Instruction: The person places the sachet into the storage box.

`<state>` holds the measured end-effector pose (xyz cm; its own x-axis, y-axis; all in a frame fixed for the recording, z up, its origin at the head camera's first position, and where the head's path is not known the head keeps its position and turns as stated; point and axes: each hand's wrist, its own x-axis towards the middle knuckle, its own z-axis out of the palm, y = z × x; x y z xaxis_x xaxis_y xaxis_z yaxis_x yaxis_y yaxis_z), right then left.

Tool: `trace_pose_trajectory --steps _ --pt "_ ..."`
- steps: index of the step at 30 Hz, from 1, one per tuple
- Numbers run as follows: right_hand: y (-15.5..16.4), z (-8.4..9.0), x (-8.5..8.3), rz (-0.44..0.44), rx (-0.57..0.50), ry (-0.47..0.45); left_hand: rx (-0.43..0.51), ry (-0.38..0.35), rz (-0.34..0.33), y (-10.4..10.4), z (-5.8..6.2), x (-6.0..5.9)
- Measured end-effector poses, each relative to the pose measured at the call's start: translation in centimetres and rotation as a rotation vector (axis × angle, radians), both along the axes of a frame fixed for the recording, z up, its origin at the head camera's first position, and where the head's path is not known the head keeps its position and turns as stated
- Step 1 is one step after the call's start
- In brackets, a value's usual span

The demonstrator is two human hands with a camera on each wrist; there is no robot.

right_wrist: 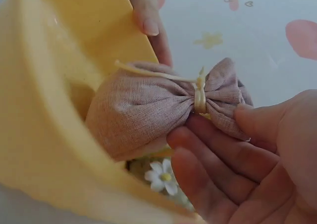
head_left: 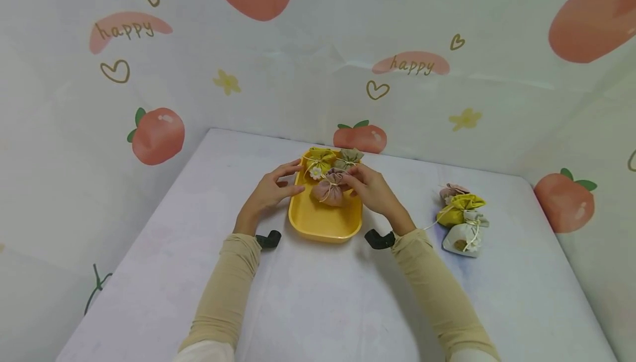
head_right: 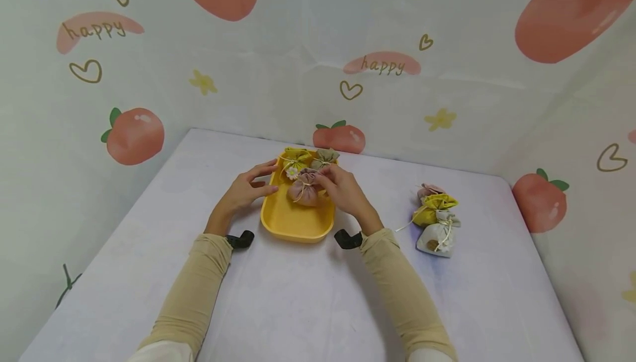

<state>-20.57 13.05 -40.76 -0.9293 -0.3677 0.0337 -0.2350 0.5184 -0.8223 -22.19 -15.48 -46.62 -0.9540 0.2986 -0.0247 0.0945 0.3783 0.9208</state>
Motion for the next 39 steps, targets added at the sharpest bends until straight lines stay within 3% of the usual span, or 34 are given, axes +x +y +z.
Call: trace_pose_trajectory --steps 5,17,25,28,33,39 --pt "-0.8 0.0 -1.1 0.057 -0.048 -0.072 0.015 0.038 -0.003 -0.3 -0.8 -0.4" --pt "-2.3 1.0 -3.6 0.163 -0.070 -0.249 0.005 0.069 -0.006 -0.4 -0.8 -0.2" --pt "-3.2 1.2 -4.8 0.073 -0.125 -0.401 0.010 0.076 -0.013 -0.4 -0.9 -0.2" --pt "-3.3 1.2 -4.8 0.047 -0.105 -0.389 0.011 0.074 -0.014 -0.4 -0.9 -0.1" --pt "-3.1 1.2 -4.7 0.048 0.020 -0.297 0.015 0.068 -0.004 -0.4 -0.9 0.0" --pt "-3.5 0.8 -4.9 0.056 0.053 -0.285 0.015 0.077 -0.004 -0.4 -0.9 0.0"
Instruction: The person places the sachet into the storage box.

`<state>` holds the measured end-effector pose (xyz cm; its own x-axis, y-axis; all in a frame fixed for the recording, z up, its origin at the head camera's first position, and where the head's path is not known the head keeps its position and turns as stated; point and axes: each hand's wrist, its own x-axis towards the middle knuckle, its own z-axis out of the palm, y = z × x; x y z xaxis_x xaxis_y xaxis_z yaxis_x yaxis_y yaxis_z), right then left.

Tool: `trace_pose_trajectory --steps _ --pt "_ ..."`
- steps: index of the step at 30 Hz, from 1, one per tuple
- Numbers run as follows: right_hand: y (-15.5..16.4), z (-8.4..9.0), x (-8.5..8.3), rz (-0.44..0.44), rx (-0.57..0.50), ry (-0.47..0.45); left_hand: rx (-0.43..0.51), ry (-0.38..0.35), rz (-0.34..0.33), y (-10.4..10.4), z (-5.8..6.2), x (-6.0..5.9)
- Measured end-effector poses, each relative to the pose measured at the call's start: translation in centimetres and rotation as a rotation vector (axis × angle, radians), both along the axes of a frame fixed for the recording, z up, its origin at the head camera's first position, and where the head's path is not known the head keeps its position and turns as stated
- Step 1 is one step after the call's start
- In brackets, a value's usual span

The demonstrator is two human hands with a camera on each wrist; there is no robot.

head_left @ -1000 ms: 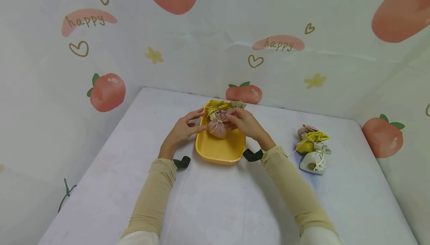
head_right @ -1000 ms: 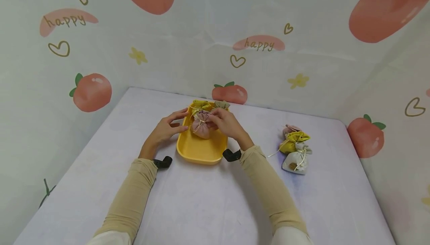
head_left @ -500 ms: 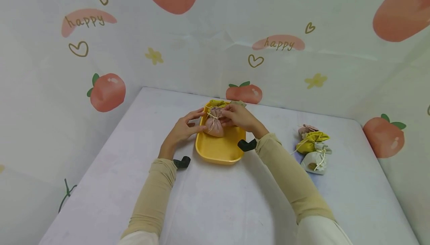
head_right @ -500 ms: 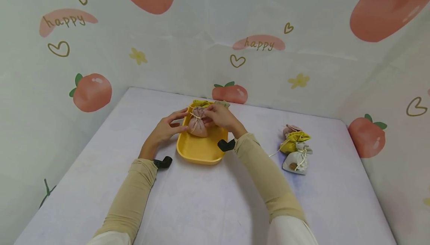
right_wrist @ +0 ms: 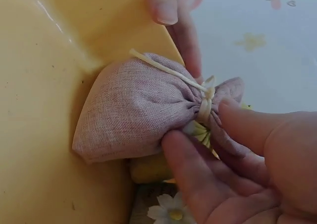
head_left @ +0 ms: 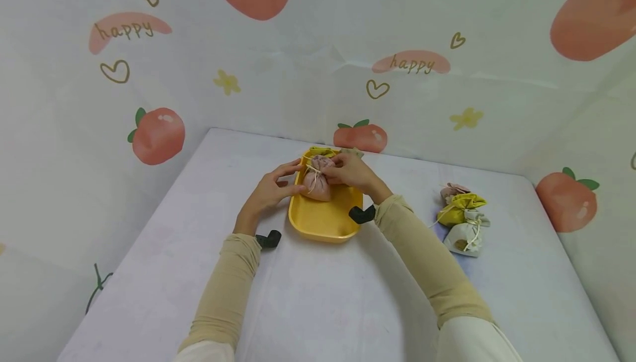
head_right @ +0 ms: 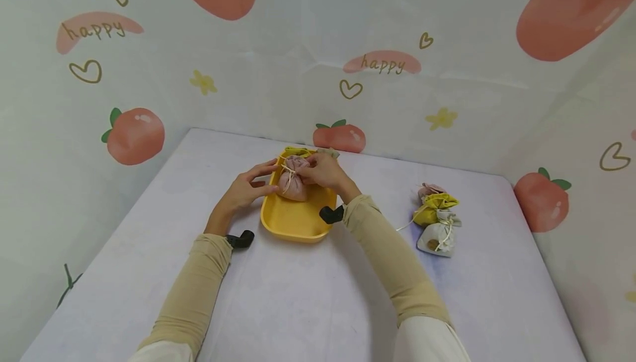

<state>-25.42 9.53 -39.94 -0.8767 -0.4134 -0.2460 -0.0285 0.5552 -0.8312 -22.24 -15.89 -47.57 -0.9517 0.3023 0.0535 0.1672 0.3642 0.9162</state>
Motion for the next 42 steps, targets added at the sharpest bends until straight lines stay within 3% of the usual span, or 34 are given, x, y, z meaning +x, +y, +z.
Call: trace_pose_trajectory --steps 6,13,28,34,42 --pt "-0.7 -0.1 0.1 0.052 0.139 0.107 0.004 -0.024 -0.007 0.1 0.6 0.1" --pt "-0.9 0.2 0.0 0.032 0.099 0.049 0.009 -0.012 -0.008 0.0 0.1 -0.1" --pt "-0.1 0.2 0.4 0.071 0.110 0.062 0.008 -0.028 0.000 0.1 0.1 -0.2" --pt "1.4 0.8 0.8 0.021 0.056 0.040 0.025 -0.052 0.003 0.1 0.1 -0.2" --pt "4.9 2.6 2.2 -0.086 -0.010 0.127 -0.005 -0.028 0.009 0.1 -0.1 -0.2"
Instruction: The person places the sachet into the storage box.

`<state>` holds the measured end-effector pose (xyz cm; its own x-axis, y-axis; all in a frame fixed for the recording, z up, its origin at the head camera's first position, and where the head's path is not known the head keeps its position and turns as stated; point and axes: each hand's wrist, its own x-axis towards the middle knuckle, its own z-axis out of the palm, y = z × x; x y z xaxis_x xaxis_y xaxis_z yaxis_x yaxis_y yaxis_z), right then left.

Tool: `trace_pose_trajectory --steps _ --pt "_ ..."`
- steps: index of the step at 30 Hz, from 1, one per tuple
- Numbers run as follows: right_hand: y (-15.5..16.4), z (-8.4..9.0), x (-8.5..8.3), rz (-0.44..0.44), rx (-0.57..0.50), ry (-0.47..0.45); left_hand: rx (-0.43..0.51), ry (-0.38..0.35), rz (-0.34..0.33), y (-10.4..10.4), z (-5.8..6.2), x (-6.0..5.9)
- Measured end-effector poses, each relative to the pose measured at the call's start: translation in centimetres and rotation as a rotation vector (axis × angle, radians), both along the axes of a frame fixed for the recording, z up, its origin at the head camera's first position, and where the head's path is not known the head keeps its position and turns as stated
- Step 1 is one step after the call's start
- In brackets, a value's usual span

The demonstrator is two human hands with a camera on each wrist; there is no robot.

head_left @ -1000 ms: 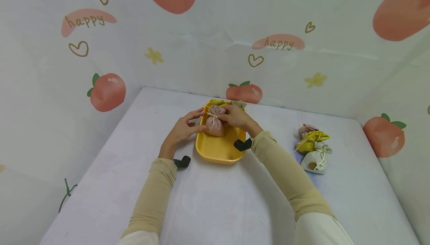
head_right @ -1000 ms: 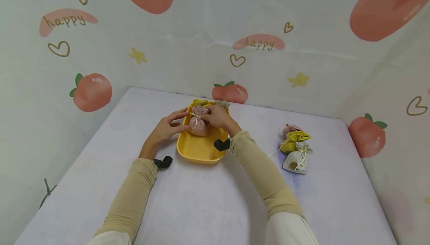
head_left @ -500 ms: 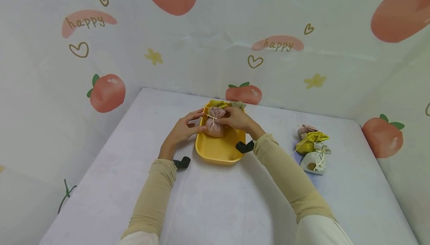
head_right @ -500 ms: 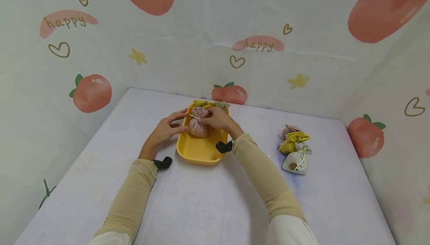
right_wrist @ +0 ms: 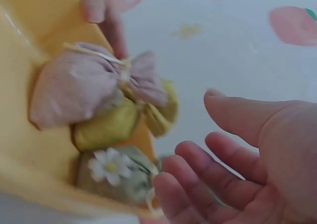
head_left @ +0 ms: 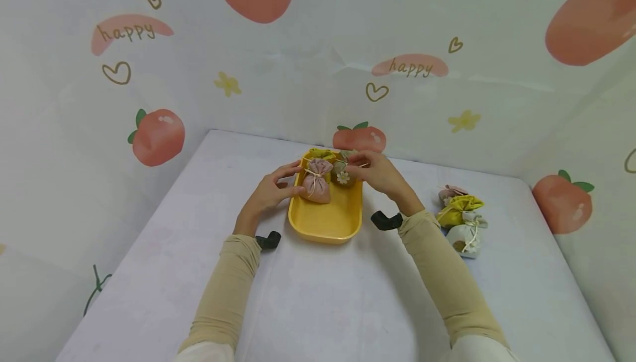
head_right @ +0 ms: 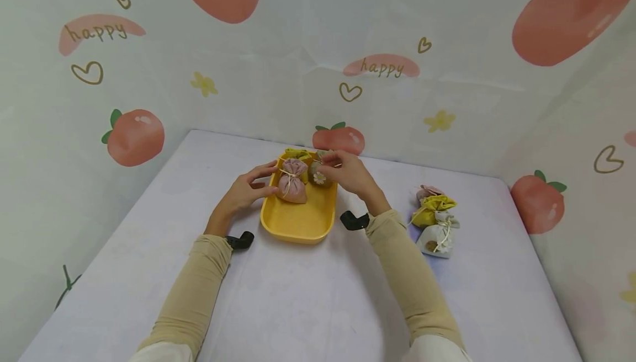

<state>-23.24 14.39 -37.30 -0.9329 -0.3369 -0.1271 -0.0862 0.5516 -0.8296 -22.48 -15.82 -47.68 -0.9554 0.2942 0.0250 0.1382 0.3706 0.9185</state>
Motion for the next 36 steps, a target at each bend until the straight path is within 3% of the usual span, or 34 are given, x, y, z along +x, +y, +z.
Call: trace_pose_trajectory --steps 4,11,15,21,27,36 --pt "2.2 0.2 1.1 -0.056 -0.010 0.076 -0.002 0.003 -0.001 0.0 0.0 0.0" --pt "5.8 0.0 3.5 -0.178 0.063 0.299 0.015 -0.011 0.009 -0.1 0.0 0.2" --pt "7.8 0.0 4.9 -0.245 0.061 0.359 0.026 -0.014 0.009 -0.1 0.0 0.4" --pt "10.7 0.0 7.1 -0.312 0.044 0.384 0.039 -0.026 0.004 0.0 0.0 0.3" --pt "13.3 -0.2 8.9 -0.450 0.037 0.402 0.028 -0.026 0.011 0.2 0.1 0.3" --pt "15.2 -0.6 10.0 -0.650 0.051 0.367 0.034 -0.031 0.008 0.0 0.2 0.3"
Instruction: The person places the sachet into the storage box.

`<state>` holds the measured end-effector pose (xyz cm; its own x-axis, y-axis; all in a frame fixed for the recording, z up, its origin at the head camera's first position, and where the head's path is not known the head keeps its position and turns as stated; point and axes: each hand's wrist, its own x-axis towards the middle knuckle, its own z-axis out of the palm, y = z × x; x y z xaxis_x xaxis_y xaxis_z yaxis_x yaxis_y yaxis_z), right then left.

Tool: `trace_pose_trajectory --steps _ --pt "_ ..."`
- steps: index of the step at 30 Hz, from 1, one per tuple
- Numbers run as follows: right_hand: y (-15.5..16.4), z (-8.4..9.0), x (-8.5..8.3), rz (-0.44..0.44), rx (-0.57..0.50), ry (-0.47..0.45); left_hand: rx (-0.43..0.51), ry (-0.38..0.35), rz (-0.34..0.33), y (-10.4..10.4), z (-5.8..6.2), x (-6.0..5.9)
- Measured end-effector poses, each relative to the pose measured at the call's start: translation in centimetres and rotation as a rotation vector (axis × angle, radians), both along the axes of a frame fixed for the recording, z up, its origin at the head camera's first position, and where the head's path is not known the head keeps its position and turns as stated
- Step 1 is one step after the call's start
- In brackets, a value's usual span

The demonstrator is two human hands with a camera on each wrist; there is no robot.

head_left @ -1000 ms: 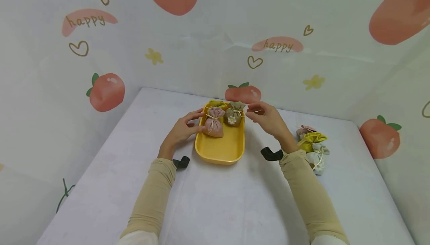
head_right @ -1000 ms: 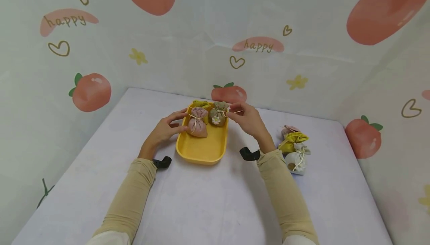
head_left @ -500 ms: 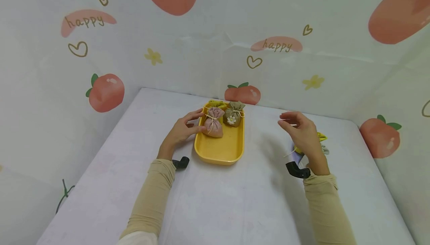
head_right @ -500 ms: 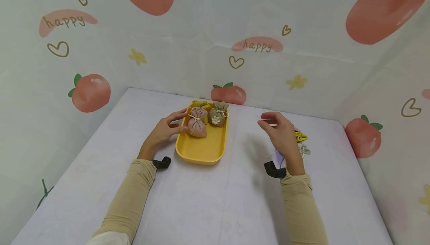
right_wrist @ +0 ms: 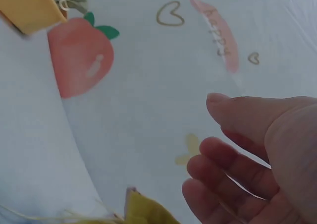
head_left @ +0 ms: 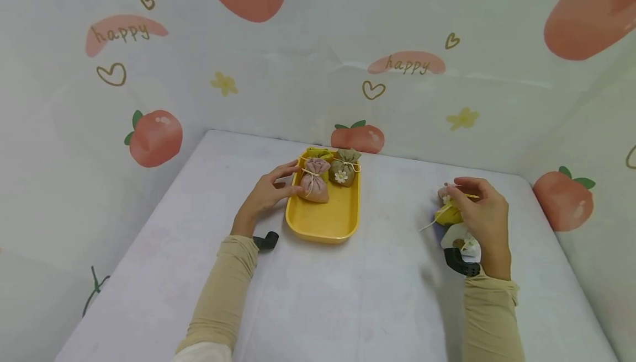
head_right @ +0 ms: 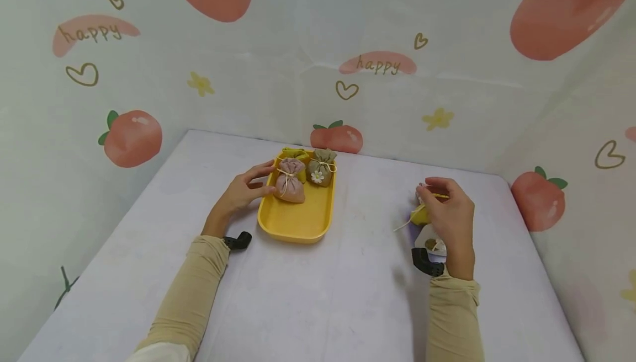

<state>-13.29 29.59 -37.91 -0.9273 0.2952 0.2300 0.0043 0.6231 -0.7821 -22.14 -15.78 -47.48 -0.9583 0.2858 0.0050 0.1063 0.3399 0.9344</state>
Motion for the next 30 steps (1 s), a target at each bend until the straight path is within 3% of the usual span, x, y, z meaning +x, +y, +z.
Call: trace_pose_trajectory --steps 12,17,21,24,30 --pt "2.5 -0.4 0.0 -0.125 0.107 -0.095 -0.003 0.018 0.019 0.1 -0.2 0.0" --pt "3.2 -0.8 0.1 -0.099 0.184 -0.158 -0.013 0.001 0.025 0.1 -0.3 -0.1" --pt "3.6 -0.9 0.1 -0.061 0.219 -0.265 -0.010 -0.011 0.024 0.1 -0.3 -0.2" --pt "3.8 -1.1 0.1 -0.043 0.230 -0.350 -0.014 -0.026 0.021 0.3 0.2 0.0" --pt "3.8 -1.0 0.2 -0.029 0.257 -0.445 -0.016 -0.043 0.013 0.7 2.3 1.1"
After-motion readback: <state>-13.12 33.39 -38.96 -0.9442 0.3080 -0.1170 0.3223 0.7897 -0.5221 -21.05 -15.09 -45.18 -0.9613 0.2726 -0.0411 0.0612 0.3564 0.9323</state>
